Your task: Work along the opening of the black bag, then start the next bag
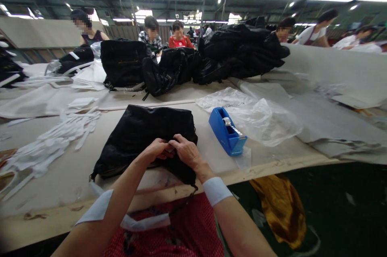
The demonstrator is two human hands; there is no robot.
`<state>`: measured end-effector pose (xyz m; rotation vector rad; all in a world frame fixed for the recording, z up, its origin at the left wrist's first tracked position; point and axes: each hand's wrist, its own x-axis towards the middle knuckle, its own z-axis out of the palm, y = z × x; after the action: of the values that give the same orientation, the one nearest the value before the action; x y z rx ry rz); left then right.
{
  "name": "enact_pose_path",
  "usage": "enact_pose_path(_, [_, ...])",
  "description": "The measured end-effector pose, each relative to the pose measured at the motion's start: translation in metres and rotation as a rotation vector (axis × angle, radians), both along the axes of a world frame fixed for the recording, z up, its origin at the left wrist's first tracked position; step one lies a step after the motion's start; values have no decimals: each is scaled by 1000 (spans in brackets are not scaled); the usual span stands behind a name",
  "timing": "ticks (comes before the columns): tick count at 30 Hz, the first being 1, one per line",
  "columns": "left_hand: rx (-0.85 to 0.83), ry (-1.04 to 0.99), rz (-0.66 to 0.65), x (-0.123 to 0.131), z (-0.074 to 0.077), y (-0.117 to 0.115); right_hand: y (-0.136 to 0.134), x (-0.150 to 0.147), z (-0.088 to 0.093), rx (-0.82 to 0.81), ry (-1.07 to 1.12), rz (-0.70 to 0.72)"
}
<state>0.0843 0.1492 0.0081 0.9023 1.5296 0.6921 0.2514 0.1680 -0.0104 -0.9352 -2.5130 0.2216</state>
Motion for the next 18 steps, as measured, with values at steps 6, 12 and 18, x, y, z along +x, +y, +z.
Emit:
enact_pose_path(6, [-42, -59, -44, -5, 5, 1, 14, 0, -5, 39, -17, 141])
enact_pose_path(12, [-62, -68, -57, -7, 5, 3, 22, 4, -12, 4, 13, 200])
enact_pose_path(18, [-74, -77, -60, -6, 4, 3, 26, 5, -9, 3, -27, 175])
